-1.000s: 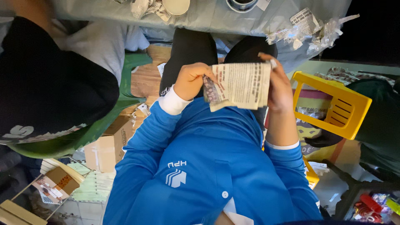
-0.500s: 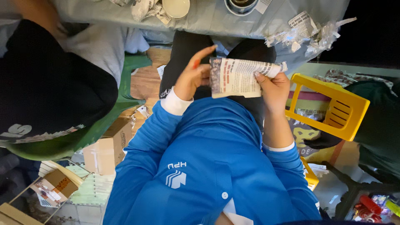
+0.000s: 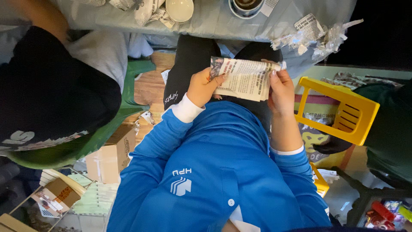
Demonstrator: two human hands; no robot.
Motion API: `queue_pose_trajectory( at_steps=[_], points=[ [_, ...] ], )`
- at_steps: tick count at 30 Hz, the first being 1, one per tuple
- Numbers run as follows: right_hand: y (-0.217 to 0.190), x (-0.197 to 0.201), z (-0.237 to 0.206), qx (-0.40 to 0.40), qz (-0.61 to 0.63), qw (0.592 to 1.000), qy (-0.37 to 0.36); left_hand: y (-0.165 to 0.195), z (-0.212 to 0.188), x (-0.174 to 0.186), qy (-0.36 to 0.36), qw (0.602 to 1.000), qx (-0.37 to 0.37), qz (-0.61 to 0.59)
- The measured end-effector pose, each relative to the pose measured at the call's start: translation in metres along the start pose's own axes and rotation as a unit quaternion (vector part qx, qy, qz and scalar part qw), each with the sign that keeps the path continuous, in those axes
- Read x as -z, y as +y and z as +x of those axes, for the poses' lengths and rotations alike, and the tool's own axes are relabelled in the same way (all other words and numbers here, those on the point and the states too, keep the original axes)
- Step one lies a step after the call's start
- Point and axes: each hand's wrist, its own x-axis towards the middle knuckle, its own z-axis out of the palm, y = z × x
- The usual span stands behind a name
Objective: The person sits at a table and wraps ceramic bowls and cups in sheets of newspaper, folding and crumpling the paper around each piece and placing the wrapped items on the table with other already wrapped ceramics.
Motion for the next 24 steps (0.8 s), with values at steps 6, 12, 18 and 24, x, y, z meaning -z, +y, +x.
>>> queue_pose_trajectory(
  at_steps=[6,12,18,24],
  points=[
    [0.014,0.007,0.006,0.092,-0.078,0.992,0.043,0.025,-0.006,-0.001,-0.027,0.982,-0.124,0.137],
    [0.012,0.005,-0.005,0.096,-0.251,0.963,0.02,0.068,-0.019,-0.002,0.056,0.799,-0.422,0.425],
    [-0.004,-0.026,-0.013,0.031,-0.199,0.978,-0.053,0.053,-0.011,-0.011,-0.067,0.819,-0.247,0.513],
    [-0.04,-0.026,-0.005,-0.047,-0.224,0.963,-0.141,0.026,-0.003,-0.002,-0.069,0.825,-0.26,0.498]
  ],
)
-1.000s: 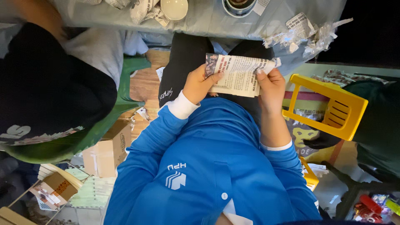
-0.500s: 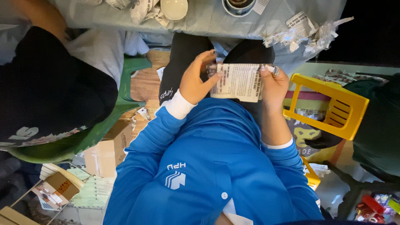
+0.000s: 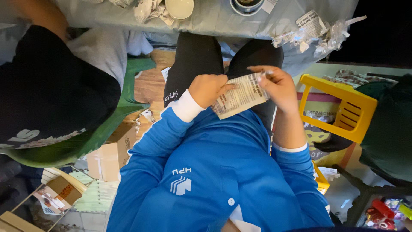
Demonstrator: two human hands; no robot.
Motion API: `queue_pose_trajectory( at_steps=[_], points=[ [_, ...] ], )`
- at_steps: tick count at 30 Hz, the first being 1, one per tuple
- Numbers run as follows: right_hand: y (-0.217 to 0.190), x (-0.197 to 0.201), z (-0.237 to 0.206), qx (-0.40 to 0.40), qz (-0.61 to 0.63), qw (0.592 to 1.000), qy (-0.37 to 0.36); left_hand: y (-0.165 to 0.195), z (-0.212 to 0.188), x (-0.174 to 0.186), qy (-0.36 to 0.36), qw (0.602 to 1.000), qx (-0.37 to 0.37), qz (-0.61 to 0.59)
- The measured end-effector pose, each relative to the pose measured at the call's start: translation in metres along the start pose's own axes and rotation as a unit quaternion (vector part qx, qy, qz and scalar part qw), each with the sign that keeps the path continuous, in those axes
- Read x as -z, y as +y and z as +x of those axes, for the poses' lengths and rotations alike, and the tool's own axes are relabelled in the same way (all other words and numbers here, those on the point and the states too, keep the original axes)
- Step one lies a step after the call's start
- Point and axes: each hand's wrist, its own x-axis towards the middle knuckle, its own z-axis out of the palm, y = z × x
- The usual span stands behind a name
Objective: The person sits at a table and wraps ceramic bowls and cups in sheets of newspaper, folding and crumpling the paper around each piece and placing the wrapped items on the table with other already wrapped ceramics.
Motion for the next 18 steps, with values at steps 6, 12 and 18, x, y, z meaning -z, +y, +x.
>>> queue_pose_trajectory(
  at_steps=[6,12,18],
  points=[
    [0.022,0.027,-0.002,-0.052,-0.11,0.992,-0.022,-0.004,-0.004,0.005,0.021,0.995,0.029,-0.093],
    [0.042,0.043,-0.002,-0.009,-0.127,0.988,0.092,-0.015,-0.005,0.012,-0.026,0.962,0.119,-0.244],
    [0.043,0.029,-0.002,-0.036,-0.268,0.954,0.127,-0.034,-0.006,-0.008,-0.016,0.91,0.235,-0.341]
  ],
)
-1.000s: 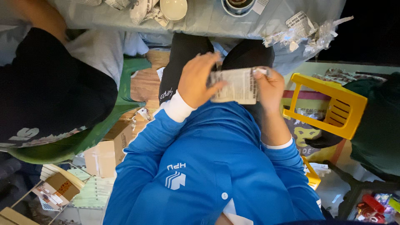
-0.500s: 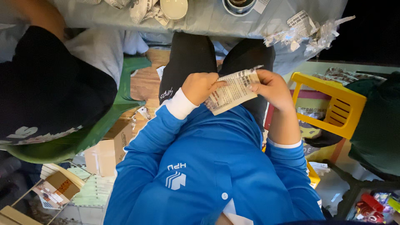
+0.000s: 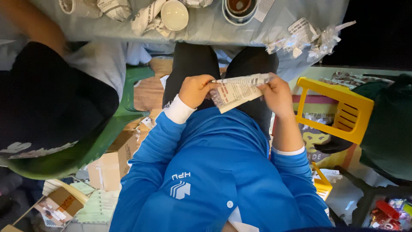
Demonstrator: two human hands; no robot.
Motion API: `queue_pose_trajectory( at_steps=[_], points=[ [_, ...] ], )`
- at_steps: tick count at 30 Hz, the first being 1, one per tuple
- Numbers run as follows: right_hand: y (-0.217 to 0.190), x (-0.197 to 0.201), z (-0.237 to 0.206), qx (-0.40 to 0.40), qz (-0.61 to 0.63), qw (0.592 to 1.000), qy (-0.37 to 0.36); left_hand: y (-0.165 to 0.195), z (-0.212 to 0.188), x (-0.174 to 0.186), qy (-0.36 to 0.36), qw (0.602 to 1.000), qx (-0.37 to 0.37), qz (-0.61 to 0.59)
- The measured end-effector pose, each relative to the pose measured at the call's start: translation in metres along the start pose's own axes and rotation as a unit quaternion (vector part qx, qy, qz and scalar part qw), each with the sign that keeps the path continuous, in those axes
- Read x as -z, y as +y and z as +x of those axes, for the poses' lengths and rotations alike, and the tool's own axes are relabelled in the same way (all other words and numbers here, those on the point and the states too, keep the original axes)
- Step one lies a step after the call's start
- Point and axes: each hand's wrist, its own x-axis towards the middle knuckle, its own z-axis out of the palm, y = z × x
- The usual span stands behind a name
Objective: The person sits at a table and wraps ceramic bowls and cups in sheets of newspaper, folding and crumpling the paper around each piece and placing the wrapped items on the table with other already wrapped ceramics.
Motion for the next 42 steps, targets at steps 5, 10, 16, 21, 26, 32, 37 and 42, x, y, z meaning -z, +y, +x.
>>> queue_pose_trajectory(
  at_steps=[5,10,16,21,26,32,37,42],
  points=[
    [0.005,0.0,0.006,0.095,0.044,0.994,-0.008,-0.033,0.019,0.009,-0.065,0.996,-0.041,-0.041],
    [0.044,0.007,0.026,0.105,0.125,0.984,-0.076,-0.053,0.025,0.01,-0.176,0.961,-0.058,-0.205],
    [0.059,0.039,0.085,0.058,0.434,0.884,0.161,-0.049,0.018,0.024,-0.03,0.976,-0.035,-0.212],
    [0.017,0.028,0.124,-0.039,0.501,0.843,0.19,-0.056,0.012,0.023,0.026,0.982,0.017,-0.188],
    [-0.016,0.0,0.149,-0.19,0.377,0.905,0.052,-0.071,0.013,0.014,0.037,0.981,0.023,-0.19],
    [-0.027,-0.01,0.144,-0.172,0.115,0.978,-0.038,-0.08,0.01,0.013,0.038,0.971,-0.023,-0.234],
    [-0.061,-0.022,0.14,0.14,-0.02,0.969,0.2,-0.079,0.013,0.008,0.025,0.973,-0.024,-0.228],
    [-0.106,-0.034,0.151,0.287,-0.286,0.894,0.191,-0.074,0.011,0.006,0.027,0.97,-0.041,-0.239]
  ],
)
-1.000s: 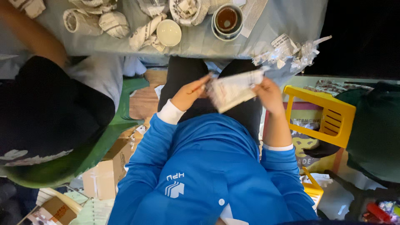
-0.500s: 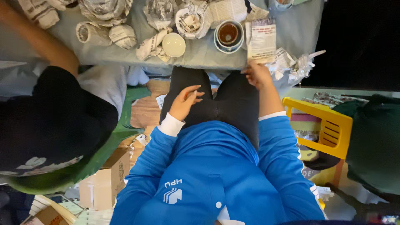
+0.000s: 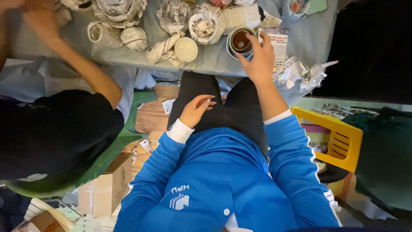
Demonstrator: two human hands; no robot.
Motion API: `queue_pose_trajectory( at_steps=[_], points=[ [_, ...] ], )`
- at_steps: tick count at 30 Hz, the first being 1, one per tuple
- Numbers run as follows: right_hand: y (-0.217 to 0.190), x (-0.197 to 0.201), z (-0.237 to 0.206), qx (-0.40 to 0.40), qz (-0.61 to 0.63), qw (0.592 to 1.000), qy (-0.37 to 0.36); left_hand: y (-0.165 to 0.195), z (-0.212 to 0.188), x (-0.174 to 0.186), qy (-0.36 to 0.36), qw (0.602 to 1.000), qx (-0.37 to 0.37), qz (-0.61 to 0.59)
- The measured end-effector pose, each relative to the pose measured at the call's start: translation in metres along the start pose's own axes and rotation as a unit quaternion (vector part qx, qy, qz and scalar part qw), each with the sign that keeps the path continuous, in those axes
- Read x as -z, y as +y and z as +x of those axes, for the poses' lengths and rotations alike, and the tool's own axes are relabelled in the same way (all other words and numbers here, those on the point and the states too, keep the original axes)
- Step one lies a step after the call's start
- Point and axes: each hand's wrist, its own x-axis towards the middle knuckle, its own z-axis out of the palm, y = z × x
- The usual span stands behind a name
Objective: The person sits at a table and wraps ceramic bowls and cups in sheets of newspaper, folding and crumpling the paper around each piece and placing the wrapped items on the table with other already wrapped ceramics.
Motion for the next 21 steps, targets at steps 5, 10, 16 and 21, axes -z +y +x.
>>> queue_pose_trajectory(
  at_steps=[5,10,16,21],
  points=[
    [-0.012,-0.015,0.021,-0.022,0.001,1.0,-0.008,-0.005,-0.008,0.015,0.021,1.0,-0.001,0.016],
    [0.008,-0.02,0.052,-0.042,-0.002,0.999,-0.012,-0.013,-0.006,0.028,0.038,0.999,0.039,0.002],
    [0.005,-0.029,0.114,-0.11,0.01,0.993,-0.04,-0.007,0.007,0.033,0.04,0.998,0.038,-0.011],
    [-0.029,-0.033,0.142,0.066,-0.007,0.992,-0.108,0.001,0.011,0.044,0.051,0.998,0.025,-0.02]
  ],
)
